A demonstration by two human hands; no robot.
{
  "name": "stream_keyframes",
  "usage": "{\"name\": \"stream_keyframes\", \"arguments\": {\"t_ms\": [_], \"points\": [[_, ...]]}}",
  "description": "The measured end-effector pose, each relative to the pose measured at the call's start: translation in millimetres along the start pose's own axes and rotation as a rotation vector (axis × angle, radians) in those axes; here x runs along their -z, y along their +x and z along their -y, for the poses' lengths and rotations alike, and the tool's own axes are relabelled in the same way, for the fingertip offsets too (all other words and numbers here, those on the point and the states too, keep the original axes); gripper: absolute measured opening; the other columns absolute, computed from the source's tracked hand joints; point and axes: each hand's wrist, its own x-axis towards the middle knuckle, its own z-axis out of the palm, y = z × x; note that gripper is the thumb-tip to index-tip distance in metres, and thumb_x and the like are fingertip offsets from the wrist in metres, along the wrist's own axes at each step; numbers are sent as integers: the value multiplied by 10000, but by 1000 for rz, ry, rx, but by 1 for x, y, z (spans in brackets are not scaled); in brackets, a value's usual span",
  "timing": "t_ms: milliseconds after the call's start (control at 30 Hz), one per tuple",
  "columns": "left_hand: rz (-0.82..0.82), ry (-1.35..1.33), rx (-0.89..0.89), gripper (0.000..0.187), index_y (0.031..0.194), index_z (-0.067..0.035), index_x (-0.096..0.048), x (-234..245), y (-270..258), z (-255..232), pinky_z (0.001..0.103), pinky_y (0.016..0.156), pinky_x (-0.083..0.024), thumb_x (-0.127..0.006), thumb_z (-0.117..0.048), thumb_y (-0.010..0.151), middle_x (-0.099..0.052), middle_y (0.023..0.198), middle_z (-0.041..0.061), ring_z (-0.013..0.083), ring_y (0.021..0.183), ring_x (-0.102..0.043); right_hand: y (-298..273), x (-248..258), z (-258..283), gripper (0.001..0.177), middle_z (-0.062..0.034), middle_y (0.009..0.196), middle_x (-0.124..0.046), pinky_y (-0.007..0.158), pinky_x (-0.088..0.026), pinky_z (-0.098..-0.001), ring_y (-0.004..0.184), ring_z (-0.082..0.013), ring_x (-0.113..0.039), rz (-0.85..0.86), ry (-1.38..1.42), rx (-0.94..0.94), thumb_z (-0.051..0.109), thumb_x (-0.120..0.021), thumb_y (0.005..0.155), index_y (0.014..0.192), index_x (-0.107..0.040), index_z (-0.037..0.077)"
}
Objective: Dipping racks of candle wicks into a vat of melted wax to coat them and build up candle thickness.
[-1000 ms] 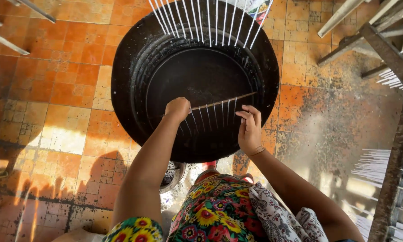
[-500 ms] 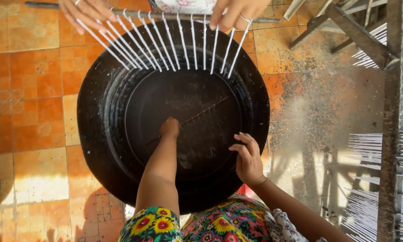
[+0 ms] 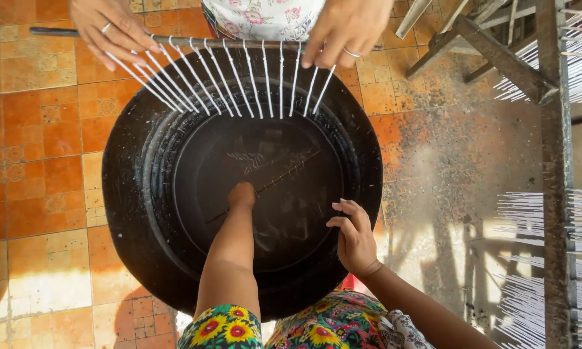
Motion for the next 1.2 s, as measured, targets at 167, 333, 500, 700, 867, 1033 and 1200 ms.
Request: {"name": "stream_keyframes", "arguments": {"t_ms": [167, 333, 500, 700, 867, 1033, 1200], "points": [[-68, -54, 10, 261, 885, 60, -776, 17, -47, -11, 548, 819, -619, -530, 1, 950, -767, 896, 242, 410, 911, -762, 4, 0, -1, 322, -54, 1219, -620, 1032, -490, -480, 1238, -355, -612, -21, 30, 55, -120, -467, 920, 935, -629, 159], [94, 85, -23, 167, 985, -52, -818, 78, -115, -39, 534, 932, -585, -670, -111, 938, -778, 1075, 222, 399, 1095, -727, 5, 3, -2, 317, -53, 1218, -594, 999, -517, -453, 1238, -347, -597, -62, 220, 9, -148, -480, 898, 950, -585, 146], [11, 114, 13, 218, 1095, -106, -811, 128, -173, -57, 556, 969, -558, -750, -202, 908, -751, 1175, 222, 394, 1150, -701, -9, 3, -12, 200, -34, 1056, -589, 925, -533, -406, 1082, -289, -643, -64, 364, 170, -39, -581, 931, 913, -571, 160], [-151, 118, 4, 190, 1059, -114, -815, 202, -263, -81, 554, 981, -549, -755, -208, 905, -759, 1132, 213, 402, 1132, -704, -50, -18, -26, 79, 42, 893, -637, 808, -552, -382, 870, -208, -686, 212, 252, 476, 195, -711, 910, 946, -642, 208], [-312, 25, -42, 192, 1033, -78, -814, 250, -328, -99, 573, 980, -537, -775, -174, 870, -756, 1091, 248, 455, 1110, -694, -47, -13, -32, 76, 26, 855, -676, 773, -562, -385, 823, -232, -709, 292, 234, 492, 248, -733, 915, 932, -664, 222], [-417, 167, -123, 156, 1002, -108, -823, 278, -362, -104, 538, 915, -573, -768, -201, 890, -773, 1022, 193, 404, 1038, -726, -40, -5, -31, 92, -5, 774, -665, 695, -565, -364, 711, -240, -685, 386, 342, 465, 149, -725, 935, 862, -673, 167], [-495, 200, -161, 118, 942, -116, -833, 289, -382, -101, 533, 833, -582, -763, -203, 902, -774, 904, 151, 391, 931, -739, -35, 6, -26, 180, -45, 690, -623, 629, -548, -370, 660, -271, -652, 433, 477, 424, 157, -862, 791, 750, -689, 129]]}}
